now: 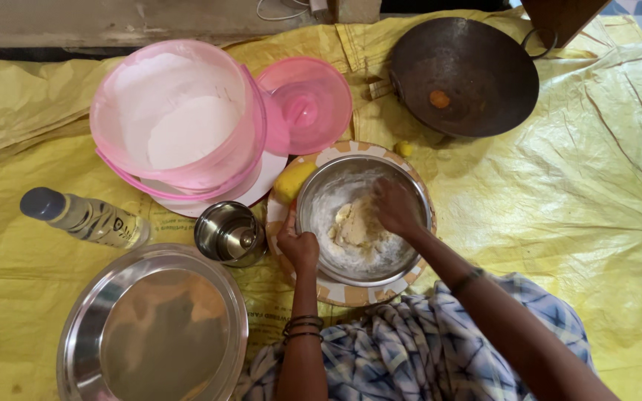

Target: The person kneads a yellow dough on a flat board, then transfers it to a metal bowl and mixes it with a white powder. The person continues to knead the mixture by hand until it forms a cohesive dough.

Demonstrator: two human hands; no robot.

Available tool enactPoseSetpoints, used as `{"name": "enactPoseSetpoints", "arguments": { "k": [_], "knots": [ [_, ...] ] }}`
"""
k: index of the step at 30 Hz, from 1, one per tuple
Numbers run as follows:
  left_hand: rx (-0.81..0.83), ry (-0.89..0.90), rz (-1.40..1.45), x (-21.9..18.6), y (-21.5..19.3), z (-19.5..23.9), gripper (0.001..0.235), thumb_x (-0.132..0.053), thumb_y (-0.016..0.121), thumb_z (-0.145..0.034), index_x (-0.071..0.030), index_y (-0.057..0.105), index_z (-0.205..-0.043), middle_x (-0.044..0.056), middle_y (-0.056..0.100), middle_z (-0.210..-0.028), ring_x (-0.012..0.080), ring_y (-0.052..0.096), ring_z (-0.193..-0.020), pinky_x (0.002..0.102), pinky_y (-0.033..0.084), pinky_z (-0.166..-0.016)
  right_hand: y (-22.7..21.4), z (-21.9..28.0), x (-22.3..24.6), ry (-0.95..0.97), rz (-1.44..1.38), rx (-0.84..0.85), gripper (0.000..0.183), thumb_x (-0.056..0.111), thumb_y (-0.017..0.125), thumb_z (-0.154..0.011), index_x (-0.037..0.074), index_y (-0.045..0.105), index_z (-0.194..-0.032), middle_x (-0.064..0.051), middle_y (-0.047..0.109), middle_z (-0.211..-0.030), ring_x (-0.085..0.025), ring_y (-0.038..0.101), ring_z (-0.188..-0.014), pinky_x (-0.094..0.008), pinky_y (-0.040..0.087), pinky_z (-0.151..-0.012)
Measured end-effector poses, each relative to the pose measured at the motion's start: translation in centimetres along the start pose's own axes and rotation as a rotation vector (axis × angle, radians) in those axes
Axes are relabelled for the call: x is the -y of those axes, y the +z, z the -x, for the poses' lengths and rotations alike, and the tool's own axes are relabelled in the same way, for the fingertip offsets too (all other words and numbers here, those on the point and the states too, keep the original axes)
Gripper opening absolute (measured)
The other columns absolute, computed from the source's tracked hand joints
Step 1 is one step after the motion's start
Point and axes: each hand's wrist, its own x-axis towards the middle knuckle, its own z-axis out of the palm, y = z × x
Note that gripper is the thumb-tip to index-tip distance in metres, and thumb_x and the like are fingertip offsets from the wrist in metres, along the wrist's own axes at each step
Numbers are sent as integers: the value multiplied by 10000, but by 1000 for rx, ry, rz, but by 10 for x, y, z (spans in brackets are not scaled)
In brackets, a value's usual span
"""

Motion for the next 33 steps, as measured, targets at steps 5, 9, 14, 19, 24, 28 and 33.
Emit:
{"name": "enactPoseSetpoints", "arguments": {
  "k": [5, 9, 14, 19, 24, 28, 33],
  "knots": [
    [-22, -189, -55, -1, -3, 1, 687, 196, 435, -723, 76, 576, -1385, 250, 634, -1371, 270, 691, -1119, 318, 520, -946, 21, -9, 68, 54, 284, 384, 742, 683, 586, -891, 241, 481, -1477, -163, 393, -1545, -428, 404, -1394, -733, 303, -1079],
    [-27, -166, 5, -13, -3, 0, 626, 149, 461, -798, 58, 615, -1398, 256, 730, -1255, 284, 717, -1053, 331, 540, -913, -13, 27, 86, -126, 369, 533, 738, 712, 639, -865, 364, 459, -1491, -149, 330, -1600, -497, 303, -1447, -741, 325, -1103],
    [35, -132, 25, -6, -2, 5, 637, 179, 446, -759, 80, 610, -1367, 232, 706, -1266, 249, 710, -1094, 309, 543, -946, -36, 74, 68, -227, 297, 562, 862, 523, 765, -811, 416, 376, -1573, -163, 223, -1656, -564, 232, -1416, -649, 517, -946],
    [72, -72, 35, 7, -3, 6, 639, 186, 448, -739, 97, 620, -1347, 235, 713, -1249, 262, 693, -1105, 317, 527, -920, 1, 62, 61, -453, 434, 454, 712, 405, 713, -899, 281, 422, -1537, -205, 363, -1543, -524, 396, -1336, -595, 580, -885],
    [81, -101, -19, 8, -3, 2, 631, 195, 458, -727, 102, 648, -1321, 232, 738, -1214, 264, 712, -1077, 324, 547, -904, 24, 22, 57, -370, 373, 459, 619, 352, 707, -867, 236, 539, -1451, -197, 519, -1425, -404, 560, -1236, -514, 585, -885],
    [45, -76, -25, 9, -1, 1, 667, 206, 462, -724, 89, 607, -1364, 222, 706, -1269, 255, 698, -1120, 317, 533, -932, 29, -13, 59, -253, 238, 313, 585, 458, 715, -913, 168, 553, -1394, -250, 589, -1323, -435, 625, -1137, -541, 563, -859],
    [4, -44, 18, 9, 1, 1, 684, 220, 432, -711, 100, 601, -1362, 225, 686, -1293, 257, 678, -1164, 305, 511, -988, 35, -26, 51, -52, 102, 148, 601, 265, 655, -832, 220, 598, -1429, -168, 710, -1262, -355, 689, -1147, -470, 564, -995]
  ]
}}
